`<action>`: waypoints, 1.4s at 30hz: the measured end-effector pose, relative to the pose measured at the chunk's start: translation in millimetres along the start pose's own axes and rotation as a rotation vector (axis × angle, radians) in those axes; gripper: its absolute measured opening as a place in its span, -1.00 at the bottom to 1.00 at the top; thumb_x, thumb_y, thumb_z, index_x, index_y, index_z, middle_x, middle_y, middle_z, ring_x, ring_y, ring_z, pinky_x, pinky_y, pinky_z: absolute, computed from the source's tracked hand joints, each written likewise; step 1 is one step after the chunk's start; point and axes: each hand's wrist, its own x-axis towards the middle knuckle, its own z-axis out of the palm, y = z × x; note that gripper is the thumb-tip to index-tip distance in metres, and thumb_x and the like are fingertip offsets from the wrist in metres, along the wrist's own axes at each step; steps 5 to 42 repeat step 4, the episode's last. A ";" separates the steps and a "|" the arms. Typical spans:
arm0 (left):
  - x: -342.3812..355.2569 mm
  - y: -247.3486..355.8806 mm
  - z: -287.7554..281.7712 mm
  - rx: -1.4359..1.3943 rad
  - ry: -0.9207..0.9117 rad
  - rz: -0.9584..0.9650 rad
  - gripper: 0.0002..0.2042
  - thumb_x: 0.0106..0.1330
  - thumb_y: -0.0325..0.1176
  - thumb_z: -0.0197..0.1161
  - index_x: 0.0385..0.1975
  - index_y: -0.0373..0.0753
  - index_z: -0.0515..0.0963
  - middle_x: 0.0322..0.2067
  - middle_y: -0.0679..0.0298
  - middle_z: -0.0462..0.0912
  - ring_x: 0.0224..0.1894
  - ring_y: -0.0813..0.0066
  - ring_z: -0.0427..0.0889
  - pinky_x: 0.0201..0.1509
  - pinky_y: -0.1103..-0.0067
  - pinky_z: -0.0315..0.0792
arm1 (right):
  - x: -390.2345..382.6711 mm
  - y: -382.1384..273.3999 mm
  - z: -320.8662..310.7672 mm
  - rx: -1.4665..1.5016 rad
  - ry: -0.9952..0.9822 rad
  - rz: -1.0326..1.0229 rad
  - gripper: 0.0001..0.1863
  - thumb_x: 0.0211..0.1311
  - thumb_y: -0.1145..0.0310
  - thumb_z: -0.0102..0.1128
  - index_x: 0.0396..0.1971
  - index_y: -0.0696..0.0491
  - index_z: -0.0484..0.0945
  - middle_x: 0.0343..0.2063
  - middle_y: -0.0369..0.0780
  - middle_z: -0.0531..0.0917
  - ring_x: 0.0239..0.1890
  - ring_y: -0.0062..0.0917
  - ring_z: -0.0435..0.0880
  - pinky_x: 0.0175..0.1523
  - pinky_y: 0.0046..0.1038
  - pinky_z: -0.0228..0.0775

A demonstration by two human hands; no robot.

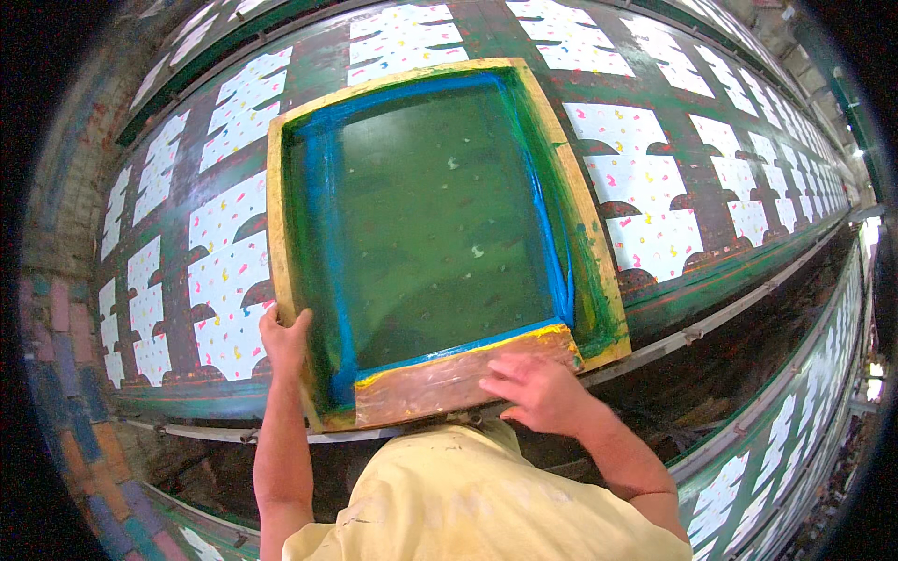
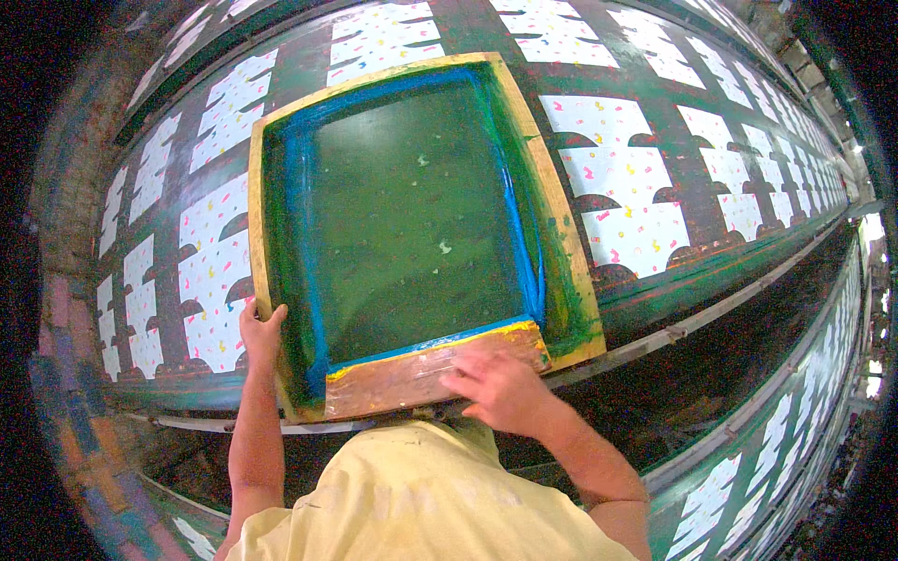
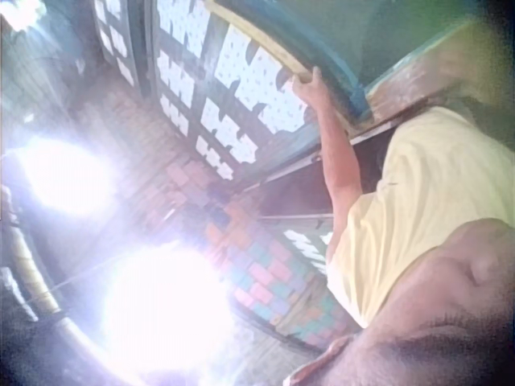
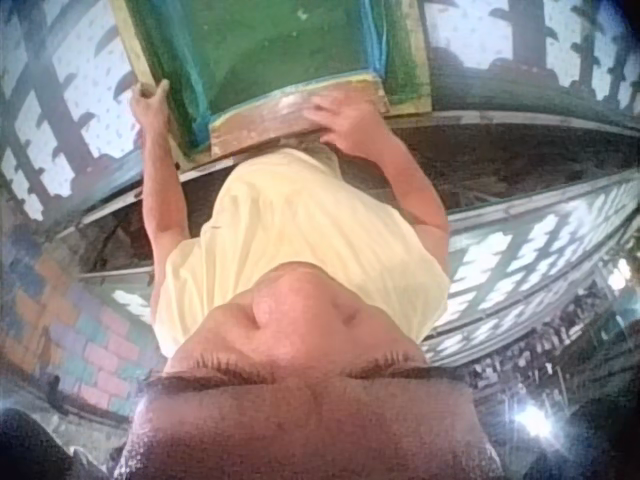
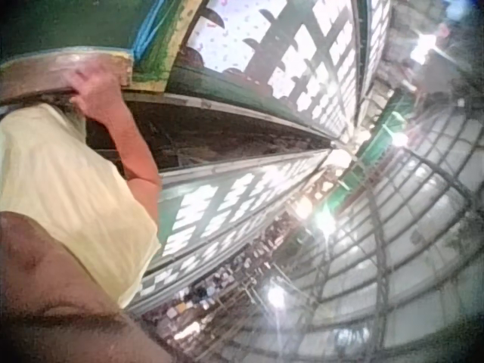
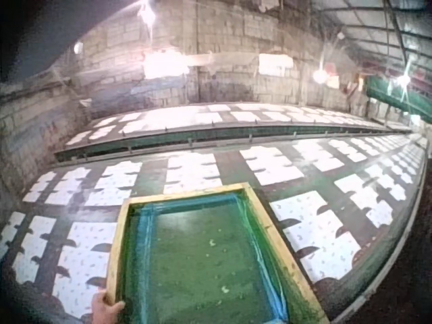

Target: The person uses a squeegee to pull green ink across a screen printing frame placed over white paper sheets on a long table. The person repeatedly repositions the frame and pulls the squeegee to apply ink, then moves the frame to the next sheet and repeats the process.

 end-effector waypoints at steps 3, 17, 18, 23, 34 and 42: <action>1.7 -9.6 -5.1 -0.228 -0.212 -0.081 -0.41 0.27 -0.22 0.67 0.26 -0.34 0.70 0.26 -0.03 0.68 0.21 0.13 0.70 0.37 0.27 0.54 | 2.0 -14.9 25.3 -0.252 -0.054 -0.010 -0.38 0.20 0.19 0.62 0.30 -0.09 0.74 0.32 -0.07 0.70 0.34 -0.04 0.68 0.44 -0.06 0.56; 6.4 -13.7 -8.7 -0.339 -0.316 -0.131 -0.39 0.29 -0.23 0.67 0.32 -0.30 0.68 0.38 -0.04 0.64 0.29 0.16 0.68 0.40 0.29 0.53 | 1.6 -14.3 28.7 -0.227 -0.087 0.048 -0.34 0.15 0.18 0.65 0.31 -0.13 0.74 0.36 -0.08 0.67 0.36 -0.03 0.67 0.47 -0.05 0.54; 6.4 -13.7 -8.7 -0.339 -0.316 -0.131 -0.39 0.29 -0.23 0.67 0.32 -0.30 0.68 0.38 -0.04 0.64 0.29 0.16 0.68 0.40 0.29 0.53 | 1.6 -14.3 28.7 -0.227 -0.087 0.048 -0.34 0.15 0.18 0.65 0.31 -0.13 0.74 0.36 -0.08 0.67 0.36 -0.03 0.67 0.47 -0.05 0.54; 6.4 -13.7 -8.7 -0.339 -0.316 -0.131 -0.39 0.29 -0.23 0.67 0.32 -0.30 0.68 0.38 -0.04 0.64 0.29 0.16 0.68 0.40 0.29 0.53 | 1.6 -14.3 28.7 -0.227 -0.087 0.048 -0.34 0.15 0.18 0.65 0.31 -0.13 0.74 0.36 -0.08 0.67 0.36 -0.03 0.67 0.47 -0.05 0.54; 6.4 -13.7 -8.7 -0.339 -0.316 -0.131 -0.39 0.29 -0.23 0.67 0.32 -0.30 0.68 0.38 -0.04 0.64 0.29 0.16 0.68 0.40 0.29 0.53 | 1.6 -14.3 28.7 -0.227 -0.087 0.048 -0.34 0.15 0.18 0.65 0.31 -0.13 0.74 0.36 -0.08 0.67 0.36 -0.03 0.67 0.47 -0.05 0.54; 6.4 -13.7 -8.7 -0.339 -0.316 -0.131 -0.39 0.29 -0.23 0.67 0.32 -0.30 0.68 0.38 -0.04 0.64 0.29 0.16 0.68 0.40 0.29 0.53 | 1.6 -14.3 28.7 -0.227 -0.087 0.048 -0.34 0.15 0.18 0.65 0.31 -0.13 0.74 0.36 -0.08 0.67 0.36 -0.03 0.67 0.47 -0.05 0.54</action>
